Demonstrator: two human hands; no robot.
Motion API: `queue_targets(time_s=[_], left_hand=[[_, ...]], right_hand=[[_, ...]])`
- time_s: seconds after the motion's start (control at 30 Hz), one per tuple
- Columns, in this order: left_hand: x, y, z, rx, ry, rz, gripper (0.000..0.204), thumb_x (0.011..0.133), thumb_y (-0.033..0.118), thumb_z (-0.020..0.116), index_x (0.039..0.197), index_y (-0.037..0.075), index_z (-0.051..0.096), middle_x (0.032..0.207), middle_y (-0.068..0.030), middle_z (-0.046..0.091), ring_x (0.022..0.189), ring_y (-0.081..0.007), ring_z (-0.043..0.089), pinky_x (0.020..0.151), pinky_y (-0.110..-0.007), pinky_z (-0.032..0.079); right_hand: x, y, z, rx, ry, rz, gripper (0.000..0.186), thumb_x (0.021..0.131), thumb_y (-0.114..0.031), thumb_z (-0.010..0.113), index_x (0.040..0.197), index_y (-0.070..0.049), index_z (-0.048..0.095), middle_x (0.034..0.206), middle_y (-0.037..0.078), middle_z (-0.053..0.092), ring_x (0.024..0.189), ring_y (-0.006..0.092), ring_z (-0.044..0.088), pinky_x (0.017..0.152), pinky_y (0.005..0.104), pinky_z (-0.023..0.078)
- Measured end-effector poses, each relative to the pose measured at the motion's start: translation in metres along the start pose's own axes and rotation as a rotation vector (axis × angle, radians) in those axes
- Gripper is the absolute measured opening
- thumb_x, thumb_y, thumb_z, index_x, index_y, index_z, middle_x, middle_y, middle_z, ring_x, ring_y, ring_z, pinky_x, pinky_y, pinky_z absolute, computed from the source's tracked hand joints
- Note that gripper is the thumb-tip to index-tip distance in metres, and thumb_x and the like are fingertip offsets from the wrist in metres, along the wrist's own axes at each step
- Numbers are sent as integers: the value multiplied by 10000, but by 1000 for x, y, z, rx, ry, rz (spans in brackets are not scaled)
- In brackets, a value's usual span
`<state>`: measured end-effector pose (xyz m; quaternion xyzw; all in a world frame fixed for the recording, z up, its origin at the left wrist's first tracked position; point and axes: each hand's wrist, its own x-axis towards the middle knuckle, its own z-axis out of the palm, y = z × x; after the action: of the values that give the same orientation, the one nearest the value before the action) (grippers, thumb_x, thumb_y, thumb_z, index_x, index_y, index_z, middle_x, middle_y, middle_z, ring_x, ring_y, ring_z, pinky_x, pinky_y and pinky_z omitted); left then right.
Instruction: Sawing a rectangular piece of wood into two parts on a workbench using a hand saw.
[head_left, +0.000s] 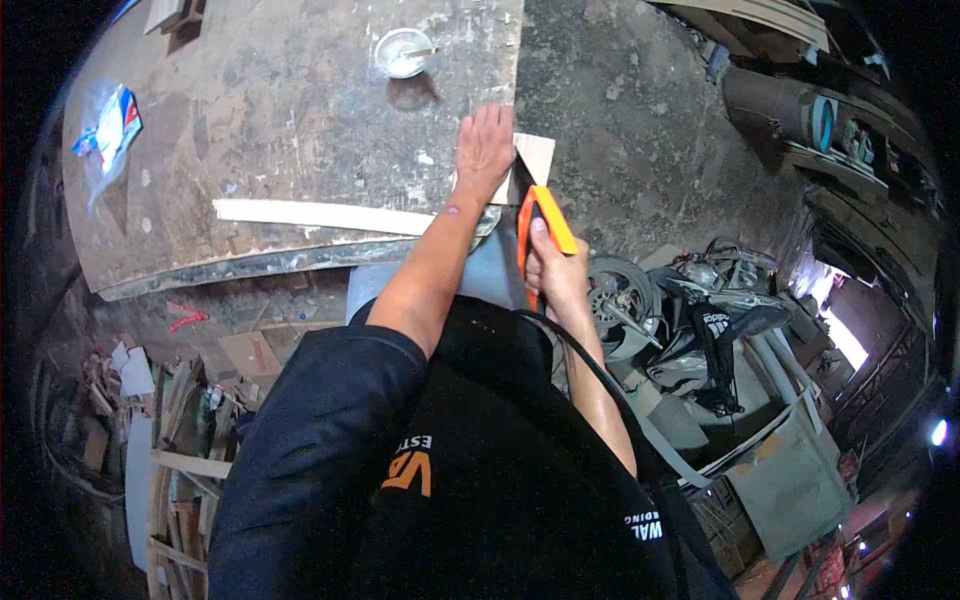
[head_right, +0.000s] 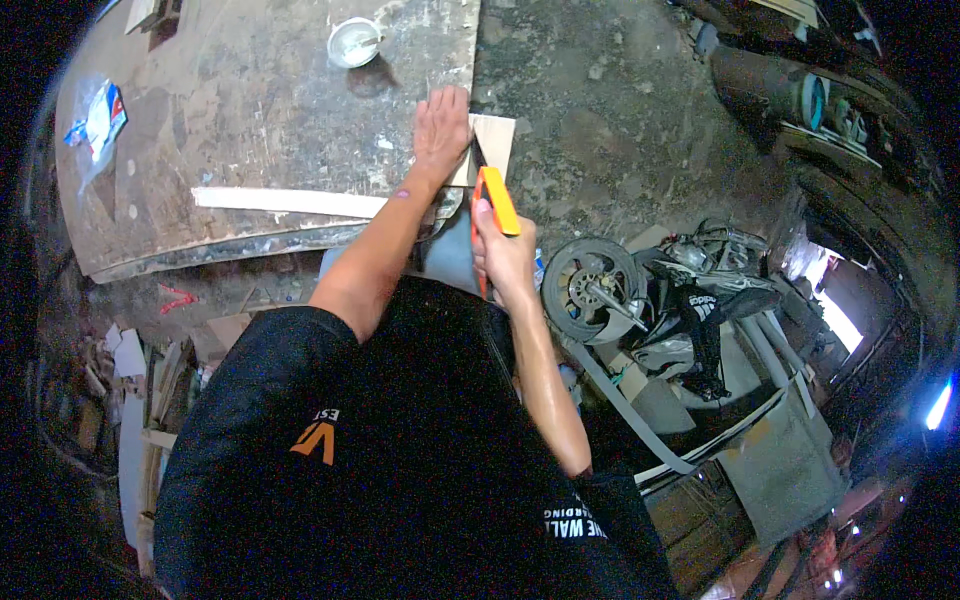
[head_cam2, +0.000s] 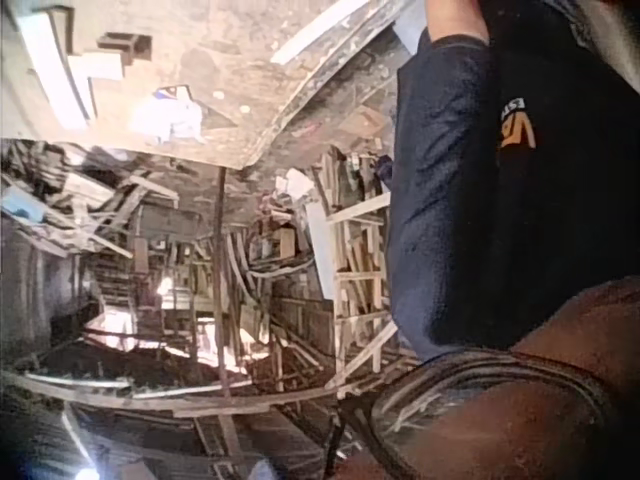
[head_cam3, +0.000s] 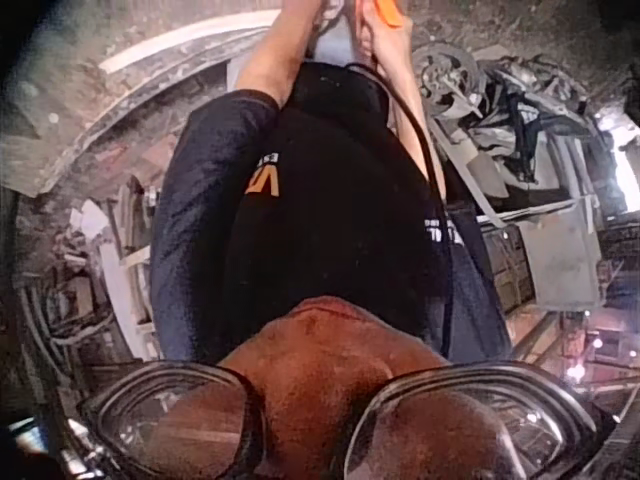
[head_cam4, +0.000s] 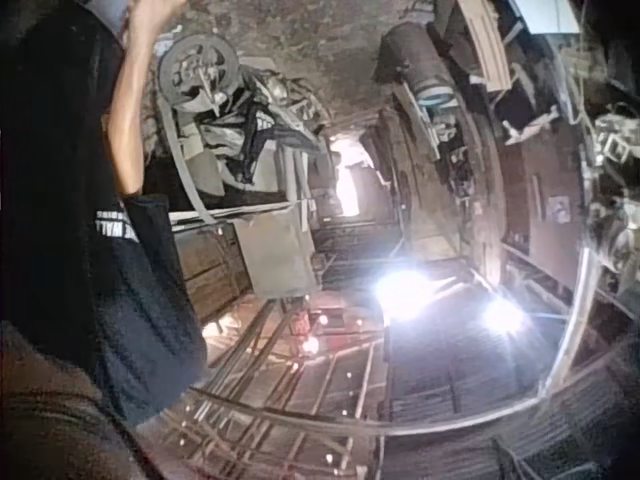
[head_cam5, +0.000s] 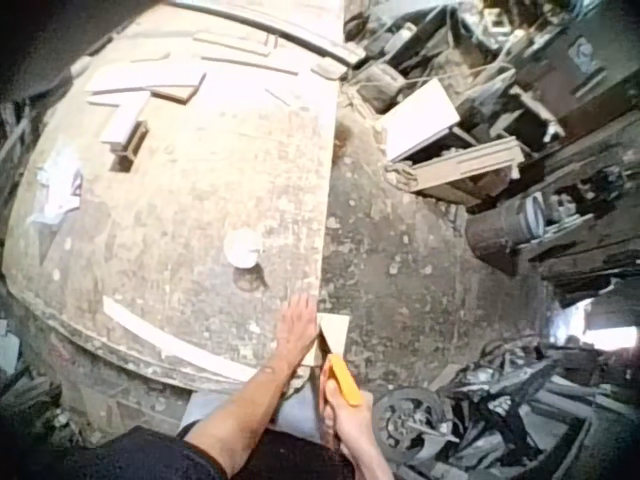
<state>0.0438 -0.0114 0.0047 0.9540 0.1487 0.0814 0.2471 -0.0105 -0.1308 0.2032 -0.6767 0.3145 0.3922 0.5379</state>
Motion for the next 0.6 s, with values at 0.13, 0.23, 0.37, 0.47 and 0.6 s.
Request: queue_targets(time_s=[0.13,0.23,0.37,0.47,0.6], left_hand=[[-10,4,1,-13,-31,7,175,811,143,559,980,97,559,928,-82,565,939,-253,550,778,-392,419],[-2,-3,-5,-7,5,0,174,795,142,570,963,102,553,930,-80,560,930,-256,547,773,-388,417],[6,1,0,13,-17,23,166,805,154,555,961,98,546,940,-90,546,938,-258,541,782,-392,422],[-5,7,-3,-26,-23,8,150,817,139,541,958,91,542,945,-93,553,939,-261,546,792,-400,425],[0,-3,-6,15,-40,-17,145,820,131,535,960,93,544,946,-87,559,951,-262,549,793,-396,426]], right_hand=[[60,15,13,-14,22,-88,408,969,-343,646,681,-99,492,515,-36,439,381,81,399,360,277,298],[8,7,11,-136,65,-74,391,961,-337,658,697,-94,504,522,-37,445,391,84,419,368,266,304],[26,38,4,31,49,-146,318,953,-257,679,732,-59,565,562,-48,476,421,69,423,396,268,303],[55,29,13,-100,68,-185,340,969,-296,649,729,-74,554,531,-39,458,403,76,414,375,279,297],[6,31,-3,13,-12,-108,369,970,-279,654,687,-75,533,510,-42,444,391,87,411,386,298,306]])
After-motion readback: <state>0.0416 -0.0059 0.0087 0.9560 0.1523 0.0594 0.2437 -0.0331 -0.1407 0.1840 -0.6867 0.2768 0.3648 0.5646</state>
